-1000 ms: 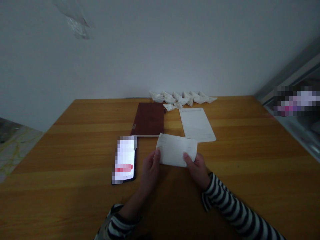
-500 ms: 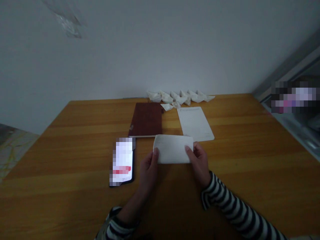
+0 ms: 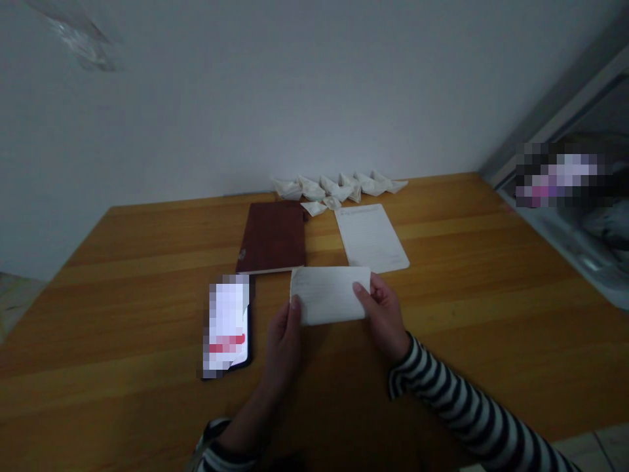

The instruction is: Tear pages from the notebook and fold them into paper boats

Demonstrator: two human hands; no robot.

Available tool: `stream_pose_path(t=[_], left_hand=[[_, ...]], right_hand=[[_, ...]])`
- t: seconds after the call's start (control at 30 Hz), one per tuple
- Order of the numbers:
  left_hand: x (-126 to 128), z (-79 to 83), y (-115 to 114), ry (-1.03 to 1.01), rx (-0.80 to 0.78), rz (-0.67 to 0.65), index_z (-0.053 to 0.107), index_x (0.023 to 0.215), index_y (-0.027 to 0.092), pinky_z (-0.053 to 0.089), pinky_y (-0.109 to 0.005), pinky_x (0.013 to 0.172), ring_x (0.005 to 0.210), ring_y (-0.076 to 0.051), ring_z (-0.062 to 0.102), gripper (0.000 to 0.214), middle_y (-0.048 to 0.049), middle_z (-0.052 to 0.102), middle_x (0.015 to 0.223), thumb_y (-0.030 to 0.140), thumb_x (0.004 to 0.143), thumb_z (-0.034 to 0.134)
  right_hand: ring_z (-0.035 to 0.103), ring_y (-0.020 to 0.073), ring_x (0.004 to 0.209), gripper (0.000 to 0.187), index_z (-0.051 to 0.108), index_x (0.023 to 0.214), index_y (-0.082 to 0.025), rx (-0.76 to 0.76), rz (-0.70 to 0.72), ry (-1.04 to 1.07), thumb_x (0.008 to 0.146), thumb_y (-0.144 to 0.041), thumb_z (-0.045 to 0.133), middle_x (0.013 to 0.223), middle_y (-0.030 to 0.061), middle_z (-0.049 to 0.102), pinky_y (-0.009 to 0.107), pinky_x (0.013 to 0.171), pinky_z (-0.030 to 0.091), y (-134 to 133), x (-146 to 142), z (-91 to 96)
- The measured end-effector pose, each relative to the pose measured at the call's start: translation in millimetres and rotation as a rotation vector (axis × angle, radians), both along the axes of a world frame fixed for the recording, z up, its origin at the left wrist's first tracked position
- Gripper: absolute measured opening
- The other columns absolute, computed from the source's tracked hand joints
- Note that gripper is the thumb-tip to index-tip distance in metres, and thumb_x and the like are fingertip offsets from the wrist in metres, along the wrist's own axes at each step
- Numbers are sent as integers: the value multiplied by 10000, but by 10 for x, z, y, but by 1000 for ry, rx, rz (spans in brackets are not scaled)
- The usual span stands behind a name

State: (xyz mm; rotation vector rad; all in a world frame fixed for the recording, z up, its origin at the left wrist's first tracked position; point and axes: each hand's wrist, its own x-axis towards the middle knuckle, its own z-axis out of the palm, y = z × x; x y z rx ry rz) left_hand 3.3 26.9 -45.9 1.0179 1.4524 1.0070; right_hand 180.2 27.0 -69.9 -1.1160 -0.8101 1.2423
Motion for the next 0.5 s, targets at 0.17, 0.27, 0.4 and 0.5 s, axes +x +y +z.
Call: stream_pose_path(t=[0.17, 0.27, 0.4, 0.5], left_hand=[[-5, -37, -6, -38, 6, 62, 757, 970, 165, 473, -289, 701, 827, -243, 646, 556, -57, 727, 831, 678, 791, 638], [-8, -93, -17, -80, -23, 73, 758, 1014, 172, 491, -303, 779, 914, -259, 658, 563, -68, 745, 903, 676, 796, 635], [-35, -96, -4, -68, -48, 42, 766, 995, 170, 489, -296, 762, 896, -253, 659, 542, -78, 750, 918, 661, 809, 631], [-102, -58, 61, -49, -21, -4, 768, 977, 171, 472, -273, 687, 779, -218, 640, 462, -59, 744, 860, 592, 813, 672]], right_hand=[[705, 223, 962, 368, 608, 1168, -231, 14, 45, -32, 875, -446, 665, 1121, 66, 742, 363, 868, 568, 0, -21, -16], [708, 221, 955, 385, 603, 1178, -233, 16, 48, 2, 858, -427, 692, 1120, 65, 743, 367, 876, 566, 8, -21, -51], [715, 237, 934, 339, 655, 1129, -205, -24, 60, -6, 880, -435, 659, 1031, 70, 767, 380, 839, 571, 11, 13, -86], [715, 250, 933, 351, 688, 1102, -190, -24, 88, -74, 868, -451, 665, 978, 74, 776, 373, 800, 572, 5, 47, -82]])
